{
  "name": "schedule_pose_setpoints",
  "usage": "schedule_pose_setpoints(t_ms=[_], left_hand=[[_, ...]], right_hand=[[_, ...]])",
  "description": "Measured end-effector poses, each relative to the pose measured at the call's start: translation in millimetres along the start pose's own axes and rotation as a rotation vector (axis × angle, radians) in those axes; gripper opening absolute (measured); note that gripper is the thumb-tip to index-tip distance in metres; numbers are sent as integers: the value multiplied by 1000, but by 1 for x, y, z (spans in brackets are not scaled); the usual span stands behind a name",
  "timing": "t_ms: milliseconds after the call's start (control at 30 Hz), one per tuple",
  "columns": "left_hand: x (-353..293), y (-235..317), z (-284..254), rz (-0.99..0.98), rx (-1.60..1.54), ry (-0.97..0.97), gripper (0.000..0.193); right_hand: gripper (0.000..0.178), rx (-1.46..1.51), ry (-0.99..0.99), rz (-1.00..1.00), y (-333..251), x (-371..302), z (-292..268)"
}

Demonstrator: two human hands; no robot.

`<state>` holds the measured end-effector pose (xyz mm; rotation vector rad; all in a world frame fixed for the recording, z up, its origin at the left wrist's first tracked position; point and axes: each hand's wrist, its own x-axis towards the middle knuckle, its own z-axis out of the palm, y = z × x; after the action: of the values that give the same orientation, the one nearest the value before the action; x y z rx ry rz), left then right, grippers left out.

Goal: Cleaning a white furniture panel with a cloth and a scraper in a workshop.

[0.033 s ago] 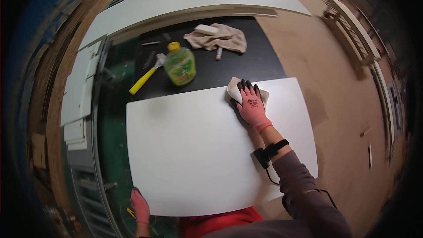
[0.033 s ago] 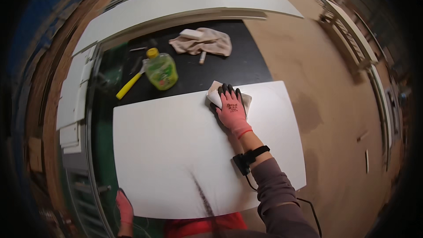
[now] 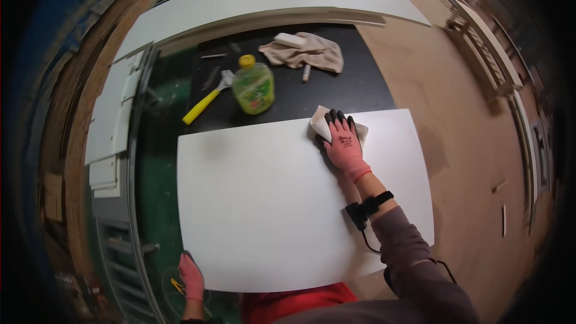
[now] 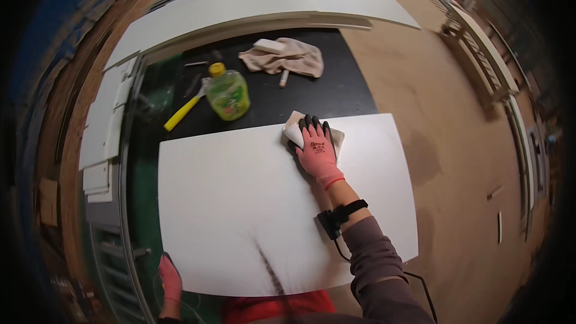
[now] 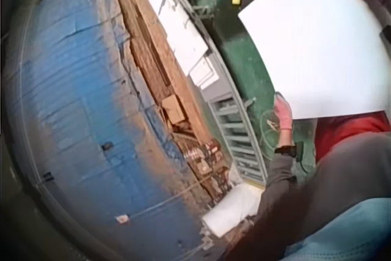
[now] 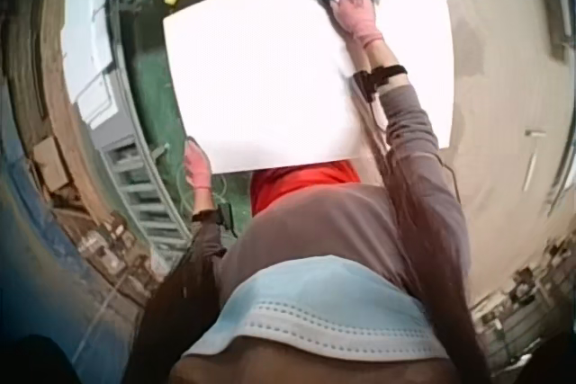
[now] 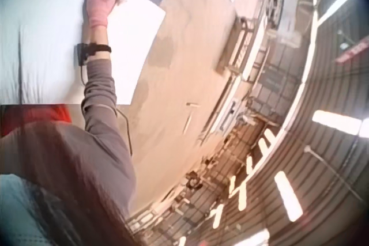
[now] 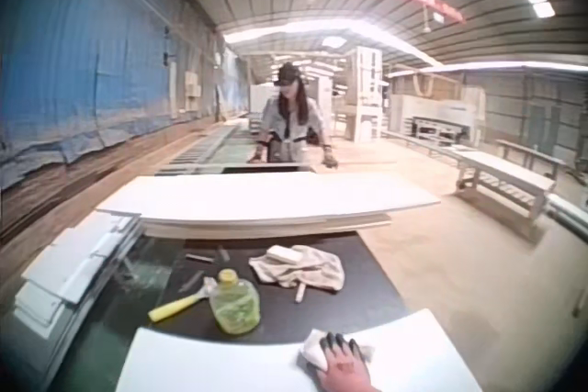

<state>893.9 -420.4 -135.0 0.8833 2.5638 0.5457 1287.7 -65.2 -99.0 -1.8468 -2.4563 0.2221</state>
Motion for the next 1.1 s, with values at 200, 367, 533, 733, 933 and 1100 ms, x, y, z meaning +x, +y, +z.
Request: schedule_pose_setpoints(t_ms=[200,367,533,733,933,1100], left_hand=[[4,-21,3,60,-44,36,37],[11,-32,3,65,-319,-74,34],[17,-27,-19,69,-570,-461,38],[89,-115,-53,261,-759,-833,39],[216,-230,-125,11,-806,-677,41],[298,-285,-129,96,-762,-514,41]], right_hand=[[56,4,128,-118,-70,14,25],[56,8,118,-135,-145,20,35],[58,23,94,-130,-245,33,43],[58,51,65,-203,-377,34,63],[63,68,-96,-444,-461,-53,71],[58,248,-376,-506,-495,-131,84]])
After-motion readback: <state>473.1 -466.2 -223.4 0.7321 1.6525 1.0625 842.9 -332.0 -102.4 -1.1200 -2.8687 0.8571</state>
